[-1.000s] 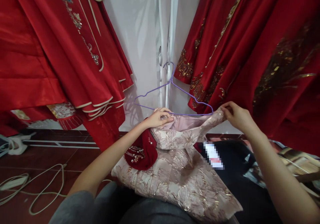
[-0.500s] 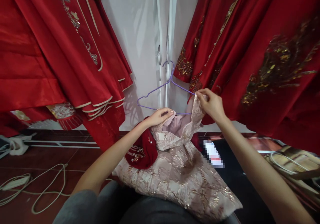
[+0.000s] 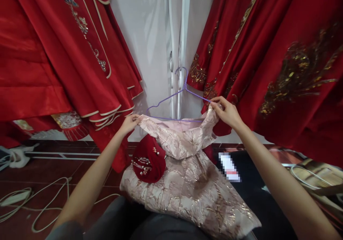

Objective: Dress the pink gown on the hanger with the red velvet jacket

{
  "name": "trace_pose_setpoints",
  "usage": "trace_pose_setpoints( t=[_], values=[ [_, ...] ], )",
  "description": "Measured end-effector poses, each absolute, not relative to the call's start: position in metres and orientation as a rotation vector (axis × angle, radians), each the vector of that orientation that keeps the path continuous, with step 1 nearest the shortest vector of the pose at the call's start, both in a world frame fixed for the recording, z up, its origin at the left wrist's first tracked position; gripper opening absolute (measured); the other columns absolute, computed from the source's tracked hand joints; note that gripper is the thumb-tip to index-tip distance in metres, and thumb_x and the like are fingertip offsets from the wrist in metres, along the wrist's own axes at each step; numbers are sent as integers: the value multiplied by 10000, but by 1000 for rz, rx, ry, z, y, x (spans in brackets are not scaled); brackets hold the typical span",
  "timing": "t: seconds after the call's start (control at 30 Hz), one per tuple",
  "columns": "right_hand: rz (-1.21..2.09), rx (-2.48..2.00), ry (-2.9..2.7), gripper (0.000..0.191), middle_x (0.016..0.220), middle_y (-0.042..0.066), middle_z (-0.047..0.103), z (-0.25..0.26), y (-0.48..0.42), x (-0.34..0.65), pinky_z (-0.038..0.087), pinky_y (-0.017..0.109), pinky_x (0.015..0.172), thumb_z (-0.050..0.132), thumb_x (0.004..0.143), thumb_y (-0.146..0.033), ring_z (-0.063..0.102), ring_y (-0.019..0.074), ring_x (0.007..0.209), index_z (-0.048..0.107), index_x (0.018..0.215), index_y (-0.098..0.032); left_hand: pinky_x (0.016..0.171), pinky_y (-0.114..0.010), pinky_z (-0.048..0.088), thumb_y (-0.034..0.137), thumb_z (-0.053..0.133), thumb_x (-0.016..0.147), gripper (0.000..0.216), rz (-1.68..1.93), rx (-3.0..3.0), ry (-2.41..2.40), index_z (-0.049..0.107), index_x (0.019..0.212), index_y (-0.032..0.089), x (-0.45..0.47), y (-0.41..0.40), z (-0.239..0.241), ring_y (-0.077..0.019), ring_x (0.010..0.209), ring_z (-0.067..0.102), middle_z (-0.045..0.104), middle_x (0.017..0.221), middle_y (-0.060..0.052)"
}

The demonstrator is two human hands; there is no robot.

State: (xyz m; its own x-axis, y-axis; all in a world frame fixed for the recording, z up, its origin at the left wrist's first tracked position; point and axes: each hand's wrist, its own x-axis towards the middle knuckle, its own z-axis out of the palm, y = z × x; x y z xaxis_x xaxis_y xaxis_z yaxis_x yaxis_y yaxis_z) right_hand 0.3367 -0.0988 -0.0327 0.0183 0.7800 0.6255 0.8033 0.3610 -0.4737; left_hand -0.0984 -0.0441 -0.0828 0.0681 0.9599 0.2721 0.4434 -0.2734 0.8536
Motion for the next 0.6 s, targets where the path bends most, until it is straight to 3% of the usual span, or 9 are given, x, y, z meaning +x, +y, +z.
trace_pose_setpoints(
  t=[0.33,0.6],
  values=[
    [12,-1389,-1728,298,873,40,687,-34,-94,339,436,268,634,485,869,-441,604,181,699,620,1023,-225,711,-314,503,615,699,590,507,1224,1704,1379,642,779,148,-95,-33,-98,-197,715,644,711,751,-78],
    [38,-1360,-1760,280,840,18,681,-34,-93,342,433,262,648,498,871,-451,598,168,696,617,1003,-234,940,-344,458,608,666,672,554,1412,1723,1296,696,953,131,-80,-23,-76,-241,1015,631,705,1082,-118]
  ],
)
